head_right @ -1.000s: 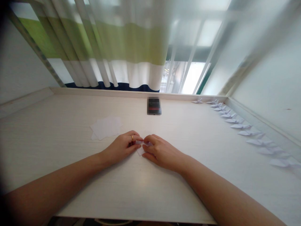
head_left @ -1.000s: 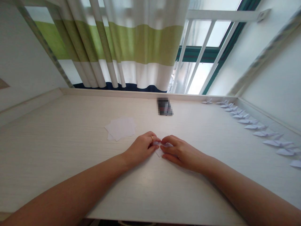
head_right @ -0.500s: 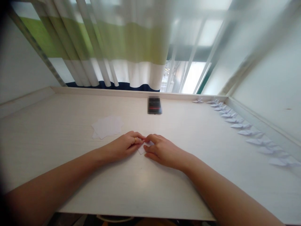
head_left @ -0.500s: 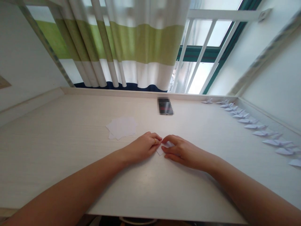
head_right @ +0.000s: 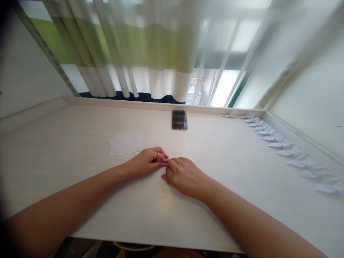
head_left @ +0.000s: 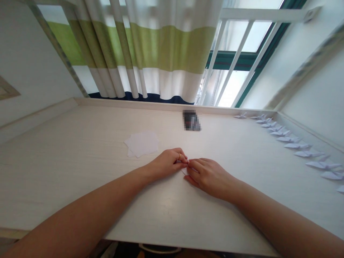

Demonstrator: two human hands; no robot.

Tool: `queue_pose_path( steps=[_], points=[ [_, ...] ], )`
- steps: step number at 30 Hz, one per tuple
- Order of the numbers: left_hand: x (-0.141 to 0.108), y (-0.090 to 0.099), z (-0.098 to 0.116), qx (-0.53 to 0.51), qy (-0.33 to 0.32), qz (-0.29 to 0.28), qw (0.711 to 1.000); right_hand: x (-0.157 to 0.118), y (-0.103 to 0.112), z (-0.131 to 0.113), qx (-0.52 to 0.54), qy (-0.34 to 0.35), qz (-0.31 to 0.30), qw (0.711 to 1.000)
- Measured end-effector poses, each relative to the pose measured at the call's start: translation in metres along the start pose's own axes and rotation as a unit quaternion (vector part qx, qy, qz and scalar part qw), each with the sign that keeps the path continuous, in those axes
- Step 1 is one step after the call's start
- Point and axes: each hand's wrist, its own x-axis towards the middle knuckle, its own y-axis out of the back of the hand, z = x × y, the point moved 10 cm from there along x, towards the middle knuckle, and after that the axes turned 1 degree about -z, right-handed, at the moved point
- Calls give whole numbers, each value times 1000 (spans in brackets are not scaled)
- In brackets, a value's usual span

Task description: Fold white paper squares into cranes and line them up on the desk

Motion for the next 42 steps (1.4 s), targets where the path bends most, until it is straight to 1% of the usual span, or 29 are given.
queue_pose_path(
  steps=[4, 8, 12, 15, 18, 21, 23, 26, 30, 36, 40, 42],
  points=[
    [-1, 0, 0, 18, 0, 2, 1000, -3, -2, -11, -35, 47, -6, 998],
    [-2, -1, 3, 50, -16, -3, 999, -7, -4, -11, -8, 62, -20, 998],
    [-3, -2, 2, 72, -16, -5, 997, -8, 2, -3, 69, 42, -12, 997],
    [-3, -3, 2, 68, -18, -7, 998, -7, 6, 7, 135, 17, -13, 991],
    [-3, -3, 3, 59, -22, -13, 998, -5, 6, 18, 211, -4, -19, 977],
    [-4, -3, 5, 60, -23, -19, 998, -3, 6, 27, 273, -25, -2, 962],
    [-4, -4, 5, 63, -22, -23, 998, -2, 3, 32, 288, -47, 15, 956],
    [-5, -5, 6, 67, -22, -31, 997, -2, -4, 37, 285, -91, 27, 954],
    [-5, -6, 7, 78, -23, -39, 996, -3, -14, 41, 267, -137, 25, 954],
    [-6, -7, 9, 81, -25, -54, 995, -4, -20, 39, 233, -166, 22, 958],
    [-7, -6, 13, 84, -27, -49, 995, -5, -20, 37, 208, -181, 24, 961],
    [-7, -5, 11, 88, -14, -41, 995, -5, -20, 36, 196, -186, 25, 962]
  ],
)
